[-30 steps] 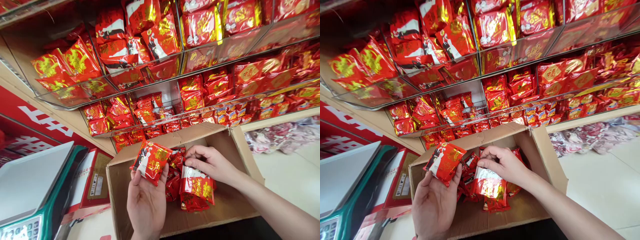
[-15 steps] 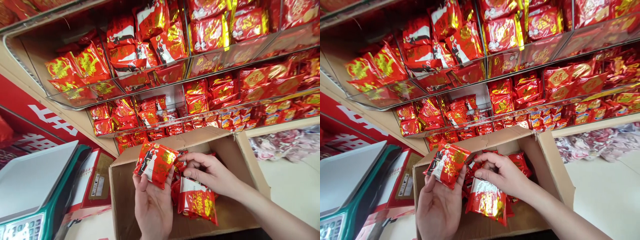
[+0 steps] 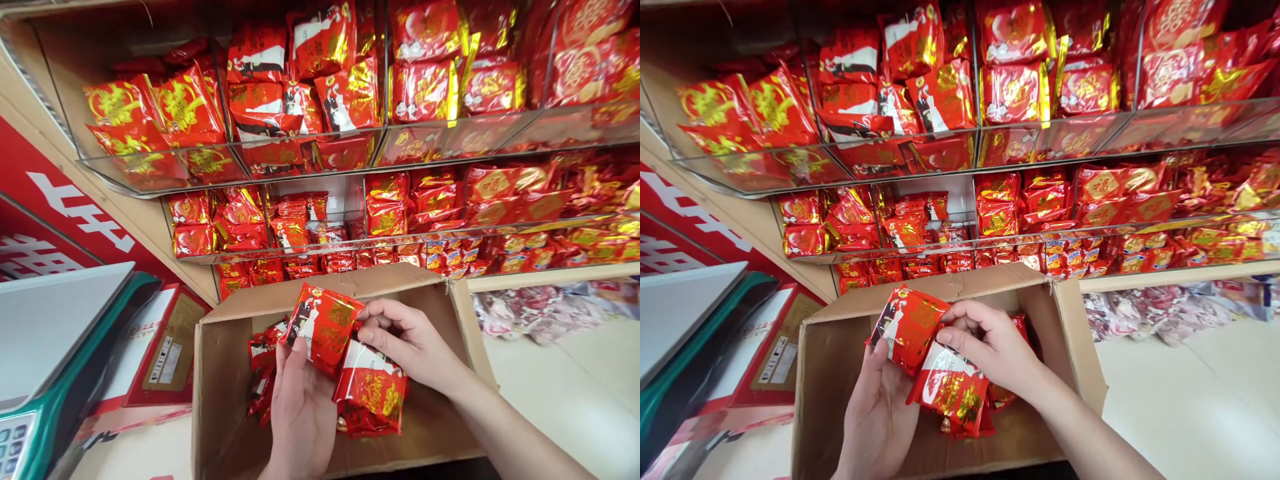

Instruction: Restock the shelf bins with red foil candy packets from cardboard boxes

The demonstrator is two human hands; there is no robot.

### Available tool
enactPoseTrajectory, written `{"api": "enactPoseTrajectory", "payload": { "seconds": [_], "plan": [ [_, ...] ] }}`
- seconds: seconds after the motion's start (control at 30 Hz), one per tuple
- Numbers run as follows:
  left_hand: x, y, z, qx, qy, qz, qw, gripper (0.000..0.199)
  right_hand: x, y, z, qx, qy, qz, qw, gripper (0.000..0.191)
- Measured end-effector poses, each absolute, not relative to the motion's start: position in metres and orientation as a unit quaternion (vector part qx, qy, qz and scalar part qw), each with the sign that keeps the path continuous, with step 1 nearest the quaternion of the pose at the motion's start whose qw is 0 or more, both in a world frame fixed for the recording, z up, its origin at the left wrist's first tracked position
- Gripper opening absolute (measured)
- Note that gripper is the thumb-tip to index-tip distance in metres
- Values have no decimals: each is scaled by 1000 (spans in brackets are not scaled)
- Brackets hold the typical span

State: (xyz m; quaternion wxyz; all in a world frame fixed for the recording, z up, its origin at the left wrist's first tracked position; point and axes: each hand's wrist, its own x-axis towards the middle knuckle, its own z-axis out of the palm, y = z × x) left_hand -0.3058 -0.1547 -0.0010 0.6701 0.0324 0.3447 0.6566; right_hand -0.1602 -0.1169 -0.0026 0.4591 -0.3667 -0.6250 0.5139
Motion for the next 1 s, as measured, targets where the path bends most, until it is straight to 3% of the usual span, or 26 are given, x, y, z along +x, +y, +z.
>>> {"api": "enactPoseTrajectory", "payload": {
  "seconds": [0.23, 0.43, 1.0],
  "plan": [
    [-307, -155, -3, 84, 298, 679, 666, 6, -138, -117, -4, -416, -642, 448, 463, 19],
    [-307, -154, -5, 85, 284, 686, 665, 8, -126, -113, 6, -441, -632, 395, 500, 22],
    [-304, -156, -3, 75, 301, 703, 640, 9, -141, -117, -7, -425, -648, 455, 438, 19]
  ]
}}
